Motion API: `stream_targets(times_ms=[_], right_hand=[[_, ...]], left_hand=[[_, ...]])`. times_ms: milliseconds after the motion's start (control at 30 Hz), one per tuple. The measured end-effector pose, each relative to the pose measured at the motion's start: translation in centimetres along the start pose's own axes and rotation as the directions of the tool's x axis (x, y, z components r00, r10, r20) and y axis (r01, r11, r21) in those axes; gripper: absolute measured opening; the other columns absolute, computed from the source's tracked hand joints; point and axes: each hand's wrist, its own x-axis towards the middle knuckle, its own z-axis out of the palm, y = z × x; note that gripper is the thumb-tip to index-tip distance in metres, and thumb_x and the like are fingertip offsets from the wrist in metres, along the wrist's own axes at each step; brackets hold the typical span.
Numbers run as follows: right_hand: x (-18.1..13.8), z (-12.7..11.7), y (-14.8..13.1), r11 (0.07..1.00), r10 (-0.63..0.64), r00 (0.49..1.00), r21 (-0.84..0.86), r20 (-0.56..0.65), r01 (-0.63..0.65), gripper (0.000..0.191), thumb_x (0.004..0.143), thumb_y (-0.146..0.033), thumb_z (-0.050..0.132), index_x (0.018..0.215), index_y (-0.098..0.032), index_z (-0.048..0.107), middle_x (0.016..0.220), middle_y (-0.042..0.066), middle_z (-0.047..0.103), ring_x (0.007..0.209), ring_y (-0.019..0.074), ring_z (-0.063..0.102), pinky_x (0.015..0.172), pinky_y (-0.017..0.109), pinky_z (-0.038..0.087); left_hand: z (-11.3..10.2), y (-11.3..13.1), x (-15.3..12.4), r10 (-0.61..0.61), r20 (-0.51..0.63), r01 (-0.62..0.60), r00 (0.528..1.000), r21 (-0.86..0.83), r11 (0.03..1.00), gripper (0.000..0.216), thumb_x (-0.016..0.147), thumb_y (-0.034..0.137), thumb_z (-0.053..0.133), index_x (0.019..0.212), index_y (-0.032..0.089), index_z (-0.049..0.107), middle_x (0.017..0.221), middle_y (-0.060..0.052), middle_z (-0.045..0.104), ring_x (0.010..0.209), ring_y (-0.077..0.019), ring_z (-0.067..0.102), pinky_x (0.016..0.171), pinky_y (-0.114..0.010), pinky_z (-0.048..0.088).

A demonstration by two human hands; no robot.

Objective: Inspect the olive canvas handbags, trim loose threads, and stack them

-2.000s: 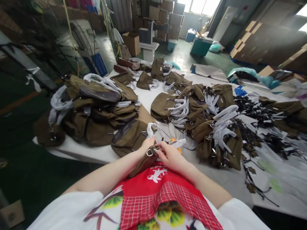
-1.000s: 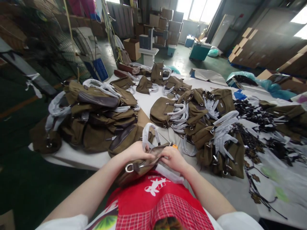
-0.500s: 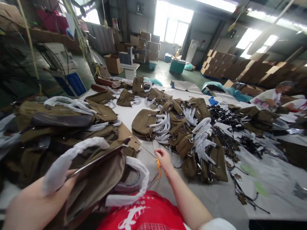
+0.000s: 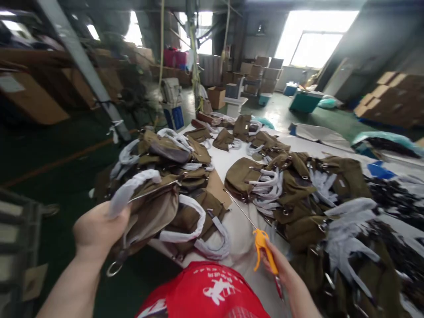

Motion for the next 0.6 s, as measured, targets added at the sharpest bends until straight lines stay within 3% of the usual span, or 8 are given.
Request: stream_targets(times_ms=[133, 233, 333, 400, 467, 533, 567, 600], right_hand=[[-3.4, 0.7, -1.3, 0.978, -0.006, 0.949, 0.201, 0.316, -0.061, 0.062, 0.075, -0.074, 0.056, 0.092, -0.015, 0.070, 0.073, 0.006, 0.066, 0.034, 0.0026, 0.034, 0.032, 0.018, 0.021], [-5.6, 2.7, -3.6, 0.995, -0.100, 0.916, 0.034, 0.389, 0.095, 0.067, 0.079, -0.077, 0.047, 0.093, -0.016, 0.070, 0.073, 0.007, 0.069, 0.033, 0.0050, 0.036, 0.035, 0.020, 0.026], [-6.6, 4.1, -6.3, 0.870, -0.232, 0.932, -0.369, 0.278, 0.326, 0.065, 0.082, -0.076, 0.042, 0.085, -0.018, 0.070, 0.062, 0.006, 0.068, 0.045, 0.0154, 0.055, 0.047, 0.025, 0.041], [-6.7, 4.1, -7.8, 0.713, -0.329, 0.939, -0.624, 0.104, 0.319, 0.062, 0.084, -0.073, 0.039, 0.089, -0.021, 0.072, 0.058, 0.005, 0.067, 0.051, 0.0206, 0.062, 0.053, 0.028, 0.046], [-6.7, 3.7, -8.6, 0.619, -0.416, 0.909, -0.739, -0.022, 0.265, 0.061, 0.086, -0.071, 0.036, 0.093, -0.023, 0.073, 0.056, 0.005, 0.067, 0.051, 0.0225, 0.064, 0.052, 0.028, 0.046], [-7.0, 3.2, -8.9, 0.564, -0.496, 0.868, -0.754, 0.017, 0.337, 0.060, 0.086, -0.070, 0.037, 0.092, -0.024, 0.075, 0.057, 0.006, 0.068, 0.051, 0.0229, 0.065, 0.050, 0.027, 0.047], [-7.2, 3.0, -8.9, 0.540, -0.528, 0.847, -0.744, 0.065, 0.394, 0.059, 0.085, -0.070, 0.038, 0.090, -0.024, 0.075, 0.057, 0.006, 0.069, 0.052, 0.0230, 0.066, 0.050, 0.027, 0.047], [-7.5, 2.8, -8.8, 0.523, -0.549, 0.829, -0.731, 0.106, 0.439, 0.059, 0.085, -0.070, 0.039, 0.088, -0.024, 0.075, 0.056, 0.006, 0.069, 0.052, 0.0231, 0.066, 0.050, 0.026, 0.048]], left_hand=[[0.0, 1.4, 0.1, 0.141, -0.011, -0.138, 0.990, 0.123, 0.983, 0.022, 0.079, 0.031, 0.055, 0.062, 0.019, 0.063, 0.067, -0.006, 0.066, 0.064, -0.0206, 0.059, 0.053, -0.029, 0.029], [0.6, 1.7, 0.2, 0.202, -0.026, -0.199, 0.979, 0.092, 0.976, 0.017, 0.077, 0.023, 0.055, 0.067, 0.019, 0.068, 0.073, -0.007, 0.070, 0.073, -0.0224, 0.065, 0.059, -0.029, 0.036], [1.0, 1.9, 0.0, 0.232, -0.029, -0.231, 0.972, 0.022, 0.973, 0.018, 0.076, 0.020, 0.054, 0.075, 0.020, 0.072, 0.078, -0.007, 0.072, 0.078, -0.0232, 0.067, 0.065, -0.029, 0.042], [1.1, 2.0, -0.3, 0.248, -0.031, -0.249, 0.968, -0.032, 0.968, 0.020, 0.076, 0.021, 0.054, 0.080, 0.019, 0.074, 0.082, -0.008, 0.074, 0.080, -0.0243, 0.068, 0.069, -0.030, 0.045], [1.4, 1.8, -0.3, 0.237, -0.029, -0.239, 0.971, -0.109, 0.965, 0.022, 0.077, 0.024, 0.054, 0.085, 0.018, 0.074, 0.086, -0.009, 0.074, 0.082, -0.0256, 0.068, 0.072, -0.032, 0.047], [1.8, 1.2, 0.0, 0.105, -0.026, -0.108, 0.994, -0.217, 0.970, 0.018, 0.076, 0.028, 0.057, 0.080, 0.018, 0.073, 0.083, -0.008, 0.073, 0.081, -0.0255, 0.067, 0.072, -0.033, 0.048], [1.9, 0.7, 0.3, -0.037, -0.032, 0.026, 0.999, -0.299, 0.954, 0.016, 0.075, 0.030, 0.060, 0.075, 0.018, 0.071, 0.078, -0.007, 0.072, 0.078, -0.0247, 0.066, 0.070, -0.032, 0.048], [2.0, 0.2, 0.7, -0.230, -0.043, 0.192, 0.972, -0.413, 0.890, 0.013, 0.072, 0.030, 0.064, 0.072, 0.018, 0.069, 0.073, -0.006, 0.070, 0.074, -0.0230, 0.065, 0.068, -0.031, 0.048]])
